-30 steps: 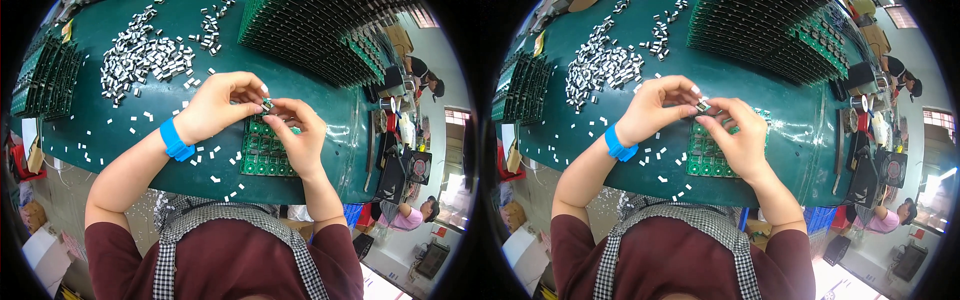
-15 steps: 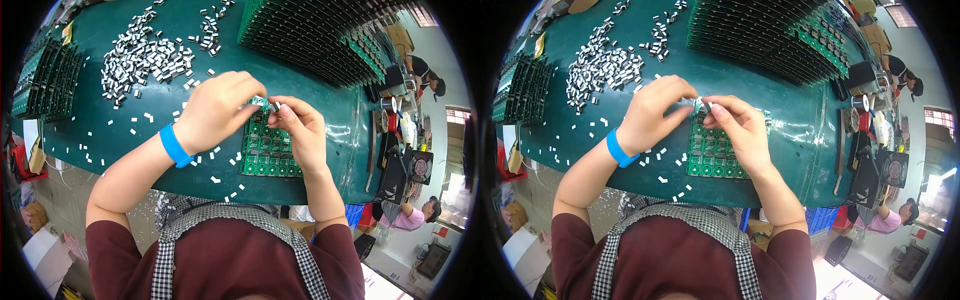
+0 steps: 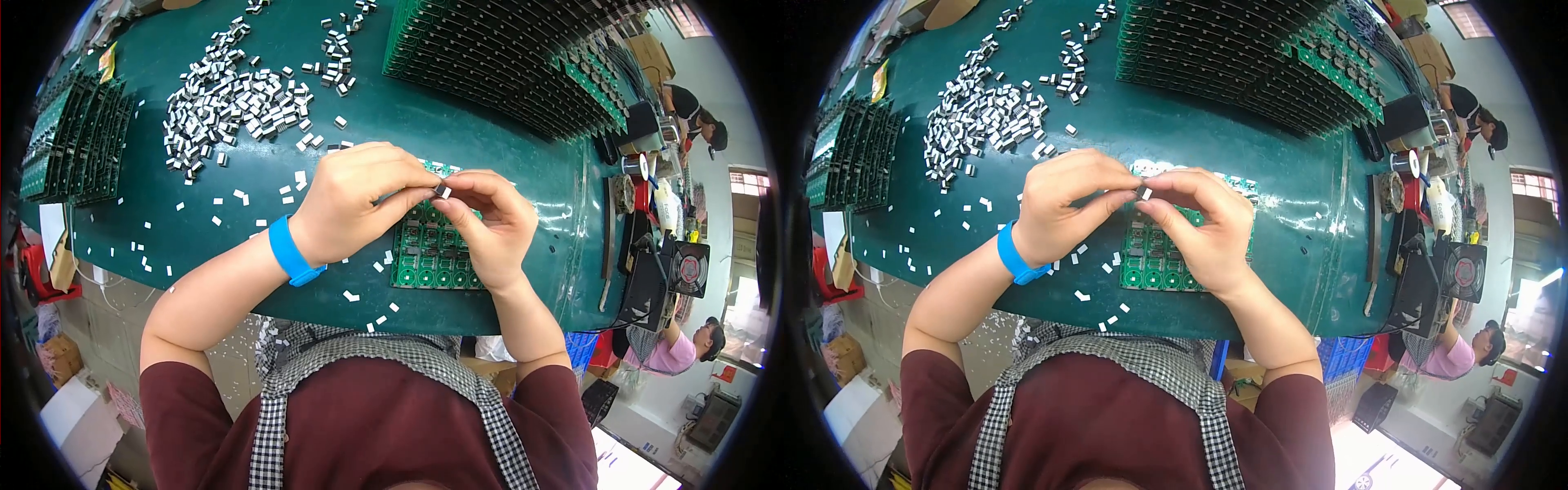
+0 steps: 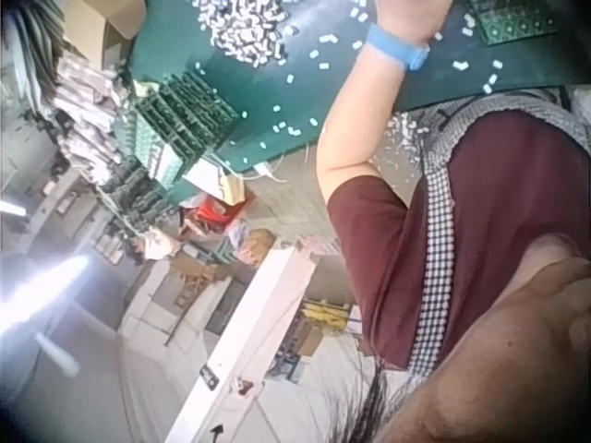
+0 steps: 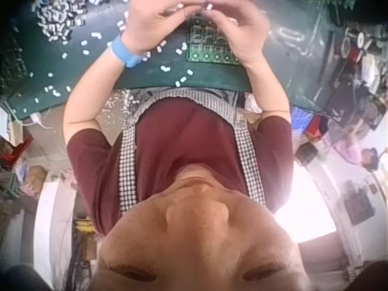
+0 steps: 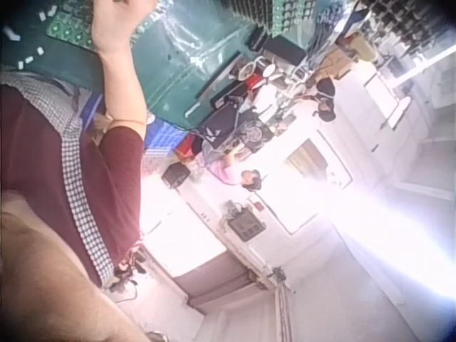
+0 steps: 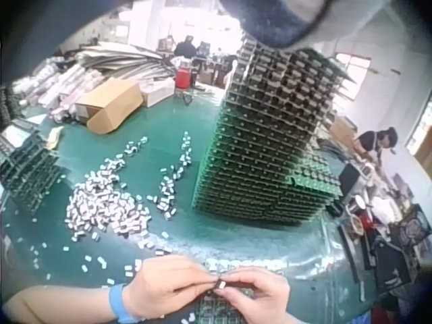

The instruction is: The person attaches electronic components onto circuit boards by hand and stacks the assembled boards into a pile on the table.

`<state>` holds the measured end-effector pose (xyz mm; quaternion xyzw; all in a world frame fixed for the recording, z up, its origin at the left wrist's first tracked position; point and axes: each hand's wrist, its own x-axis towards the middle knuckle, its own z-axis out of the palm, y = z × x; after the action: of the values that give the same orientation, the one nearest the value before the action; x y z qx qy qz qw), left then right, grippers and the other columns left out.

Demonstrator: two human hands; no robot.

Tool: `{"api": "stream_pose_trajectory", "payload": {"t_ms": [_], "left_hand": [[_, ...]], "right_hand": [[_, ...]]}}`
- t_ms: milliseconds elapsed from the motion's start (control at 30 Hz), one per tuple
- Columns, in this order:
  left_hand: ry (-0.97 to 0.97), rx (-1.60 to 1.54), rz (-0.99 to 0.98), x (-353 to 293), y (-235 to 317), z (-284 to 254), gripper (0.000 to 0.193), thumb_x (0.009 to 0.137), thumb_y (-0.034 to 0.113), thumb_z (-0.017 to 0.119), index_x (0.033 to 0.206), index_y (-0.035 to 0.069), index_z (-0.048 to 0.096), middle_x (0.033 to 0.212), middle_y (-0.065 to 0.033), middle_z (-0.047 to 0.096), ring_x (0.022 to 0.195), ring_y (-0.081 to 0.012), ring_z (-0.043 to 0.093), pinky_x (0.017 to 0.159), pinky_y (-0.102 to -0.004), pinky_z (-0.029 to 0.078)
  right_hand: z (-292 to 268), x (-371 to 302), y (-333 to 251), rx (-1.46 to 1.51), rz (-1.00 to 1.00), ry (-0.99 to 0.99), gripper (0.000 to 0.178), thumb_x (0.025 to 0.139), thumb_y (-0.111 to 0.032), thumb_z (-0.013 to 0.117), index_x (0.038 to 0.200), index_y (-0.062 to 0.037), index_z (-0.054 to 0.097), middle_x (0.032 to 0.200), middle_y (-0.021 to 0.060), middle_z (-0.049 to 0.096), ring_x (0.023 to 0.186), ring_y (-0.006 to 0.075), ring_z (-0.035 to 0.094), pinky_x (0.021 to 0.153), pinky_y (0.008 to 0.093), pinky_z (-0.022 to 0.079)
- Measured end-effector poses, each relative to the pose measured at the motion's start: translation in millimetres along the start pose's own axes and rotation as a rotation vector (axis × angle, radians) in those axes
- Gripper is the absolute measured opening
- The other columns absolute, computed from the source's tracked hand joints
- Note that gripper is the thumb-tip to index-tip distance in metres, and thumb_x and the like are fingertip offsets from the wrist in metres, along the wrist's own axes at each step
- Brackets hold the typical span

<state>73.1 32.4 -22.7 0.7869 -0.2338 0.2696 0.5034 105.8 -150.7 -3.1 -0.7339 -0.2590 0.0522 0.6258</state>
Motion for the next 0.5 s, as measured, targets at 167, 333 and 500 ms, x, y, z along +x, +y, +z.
{"api": "stream_pose_trajectory", "payload": {"t_ms": [167, 333, 500], "left_hand": [[0.013, -0.043, -0.088, -2, 4, 1, 0.015, 0.071, -0.003, 0.07, 0.084, 0.002, 0.064, 0.081, -0.0104, 0.066, 0.072, -0.0243, 0.064, 0.066, -0.0313, 0.05], [-0.057, -0.167, -0.086, 2, 2, -4, 0.013, 0.072, -0.004, 0.068, 0.082, 0.001, 0.061, 0.08, -0.01, 0.065, 0.074, -0.0242, 0.063, 0.067, -0.0318, 0.05], [-0.173, -0.309, -0.08, 3, 5, -6, 0.014, 0.073, -0.006, 0.065, 0.083, 0.001, 0.059, 0.082, -0.0101, 0.063, 0.075, -0.0246, 0.061, 0.067, -0.0329, 0.049]], "right_hand": [[1, 0, 4, -0.152, -0.194, 0.04, 0.018, 0.072, 0.002, 0.074, 0.088, 0.0013, 0.066, 0.088, 0.0103, 0.066, 0.079, 0.0169, 0.066, 0.068, 0.0264, 0.056], [-5, 1, 4, -0.244, -0.291, -0.046, 0.021, 0.068, 0.002, 0.075, 0.086, 0.0003, 0.064, 0.086, 0.0109, 0.065, 0.077, 0.0199, 0.065, 0.066, 0.0276, 0.054], [-12, 11, -3, -0.233, -0.384, -0.221, 0.024, 0.067, 0.001, 0.075, 0.087, -0.0006, 0.061, 0.085, 0.009, 0.061, 0.076, 0.02, 0.061, 0.064, 0.0289, 0.051]]}}
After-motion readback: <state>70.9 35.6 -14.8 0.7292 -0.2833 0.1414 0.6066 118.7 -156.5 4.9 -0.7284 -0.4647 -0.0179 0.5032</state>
